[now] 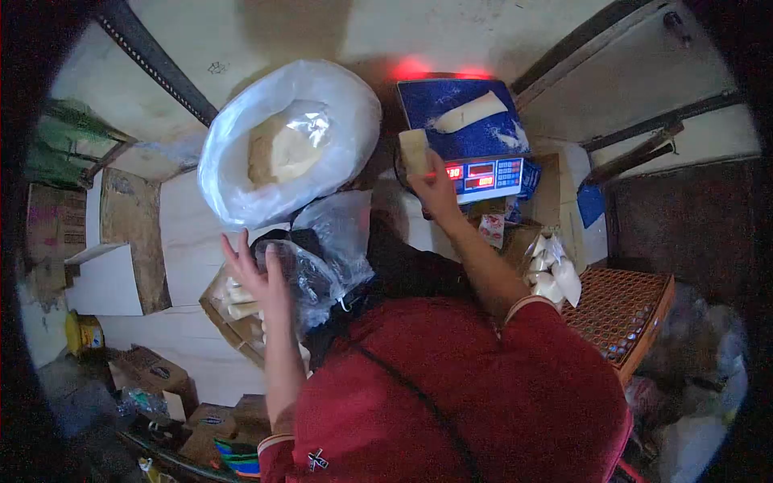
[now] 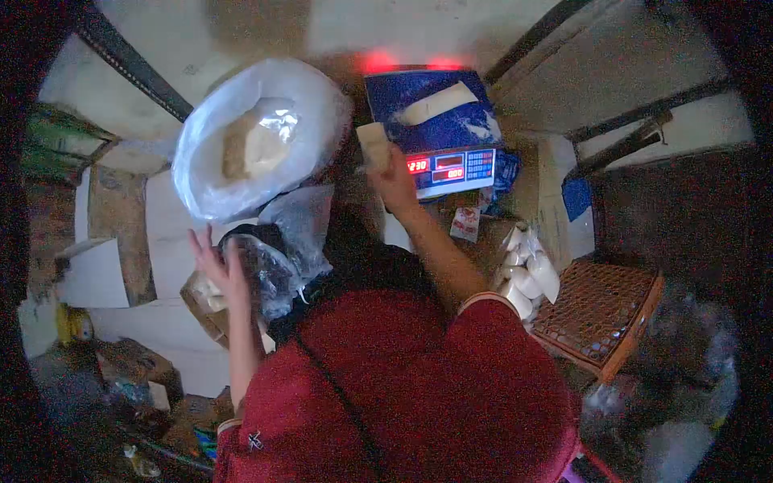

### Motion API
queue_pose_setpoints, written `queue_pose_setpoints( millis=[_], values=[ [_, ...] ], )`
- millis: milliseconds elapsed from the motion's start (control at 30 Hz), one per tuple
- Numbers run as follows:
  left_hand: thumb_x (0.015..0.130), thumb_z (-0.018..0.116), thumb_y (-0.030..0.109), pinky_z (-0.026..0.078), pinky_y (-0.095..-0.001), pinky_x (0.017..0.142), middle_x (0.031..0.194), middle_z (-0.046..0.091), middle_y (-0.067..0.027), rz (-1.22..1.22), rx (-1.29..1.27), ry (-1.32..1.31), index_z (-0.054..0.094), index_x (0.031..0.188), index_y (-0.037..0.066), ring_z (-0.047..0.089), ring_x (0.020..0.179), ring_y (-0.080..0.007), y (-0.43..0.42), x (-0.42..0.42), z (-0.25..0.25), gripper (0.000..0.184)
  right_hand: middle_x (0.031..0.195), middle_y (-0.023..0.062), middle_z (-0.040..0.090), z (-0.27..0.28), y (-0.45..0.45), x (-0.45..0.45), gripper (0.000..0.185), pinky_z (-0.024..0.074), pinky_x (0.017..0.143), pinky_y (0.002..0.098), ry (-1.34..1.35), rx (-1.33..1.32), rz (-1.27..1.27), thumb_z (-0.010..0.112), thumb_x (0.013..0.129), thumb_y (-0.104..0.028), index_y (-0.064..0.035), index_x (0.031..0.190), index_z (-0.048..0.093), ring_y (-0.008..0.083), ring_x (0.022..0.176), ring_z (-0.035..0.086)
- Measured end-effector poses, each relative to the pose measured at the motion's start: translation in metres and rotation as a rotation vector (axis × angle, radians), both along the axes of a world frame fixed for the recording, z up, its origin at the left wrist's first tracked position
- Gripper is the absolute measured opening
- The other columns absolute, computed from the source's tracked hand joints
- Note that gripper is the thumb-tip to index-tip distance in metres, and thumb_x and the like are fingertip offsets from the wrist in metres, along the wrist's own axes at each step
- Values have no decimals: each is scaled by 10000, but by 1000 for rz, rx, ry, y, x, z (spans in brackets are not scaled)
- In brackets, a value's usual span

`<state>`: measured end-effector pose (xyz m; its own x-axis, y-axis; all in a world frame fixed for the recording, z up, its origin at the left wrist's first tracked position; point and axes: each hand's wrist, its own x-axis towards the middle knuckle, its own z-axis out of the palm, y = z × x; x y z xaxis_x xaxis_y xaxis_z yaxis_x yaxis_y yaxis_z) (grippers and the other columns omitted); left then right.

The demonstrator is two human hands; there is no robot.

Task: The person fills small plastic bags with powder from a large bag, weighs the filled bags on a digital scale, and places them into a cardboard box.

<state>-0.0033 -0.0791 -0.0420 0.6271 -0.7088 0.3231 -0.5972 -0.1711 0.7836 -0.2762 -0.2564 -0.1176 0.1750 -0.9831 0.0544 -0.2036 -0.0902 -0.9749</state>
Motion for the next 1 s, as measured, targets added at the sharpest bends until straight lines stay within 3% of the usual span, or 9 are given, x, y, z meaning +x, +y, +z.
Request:
queue_pose_setpoints(
  millis=[133,267,333,433,500,600,733,867,1000],
  values=[
    [857,543,120,311,-402,990,1271,474,-190,-204,11,-334,549,1157,21,442,1172,-299,-19,-2,72,316,1282,127,450,15,4,8,670,424,897,299,-53,81,13,617,799,-94,-46,1370,270,183,1102,484],
    [819,550,109,431,-375,845,1009,613,-145,-631,-25,51,612,1019,31,574,949,-301,-63,-44,116,224,1296,130,438,35,-9,0,665,418,903,299,-42,49,-16,603,810,-72,-37,1376,256,193,1116,476],
    [797,549,116,461,-384,795,968,623,-144,-886,146,-51,624,1001,54,593,908,-311,-115,-68,102,226,1301,133,433,32,-19,-16,664,415,908,301,-31,17,-20,599,814,-65,-31,1378,250,199,1124,472],
    [802,517,175,474,-444,733,882,635,-145,-1127,441,-291,630,959,84,604,857,-339,-199,-110,20,214,1217,136,495,33,-35,-52,654,453,862,310,-146,-102,-135,656,786,-90,-14,1339,315,204,1035,526],
    [808,513,221,480,-462,694,821,634,-143,-1020,380,-366,631,913,97,613,802,-342,-241,-134,-47,200,1203,120,505,60,-30,-73,666,463,833,293,-214,-21,-196,665,795,-126,-18,1346,307,186,1015,531],
    [809,526,235,486,-451,678,824,633,-126,-911,454,-359,636,875,119,614,798,-328,-271,-163,-63,174,1291,118,438,54,-28,-111,633,381,950,312,-102,-112,-204,607,838,-80,-6,1366,267,208,1153,450],
    [812,531,255,486,-436,648,791,622,-109,-791,270,-312,638,872,141,616,774,-316,-285,-187,-81,168,1155,91,513,51,-22,-135,653,473,795,276,-3,49,-323,646,820,-128,-61,1365,291,169,990,538],
    [814,535,262,484,-425,621,773,605,-92,-711,119,-213,632,858,142,612,744,-307,-299,-195,-93,160,1220,85,471,55,-16,-131,633,402,903,293,-149,127,-352,612,835,-91,-42,1371,280,169,1073,485],
    [807,545,258,475,-425,612,777,596,-86,-739,225,-332,627,851,141,604,736,-305,-299,-186,-91,150,1235,86,465,45,-16,-123,617,390,924,295,-142,80,-283,604,842,-94,-50,1369,286,173,1089,478]
  ],
)
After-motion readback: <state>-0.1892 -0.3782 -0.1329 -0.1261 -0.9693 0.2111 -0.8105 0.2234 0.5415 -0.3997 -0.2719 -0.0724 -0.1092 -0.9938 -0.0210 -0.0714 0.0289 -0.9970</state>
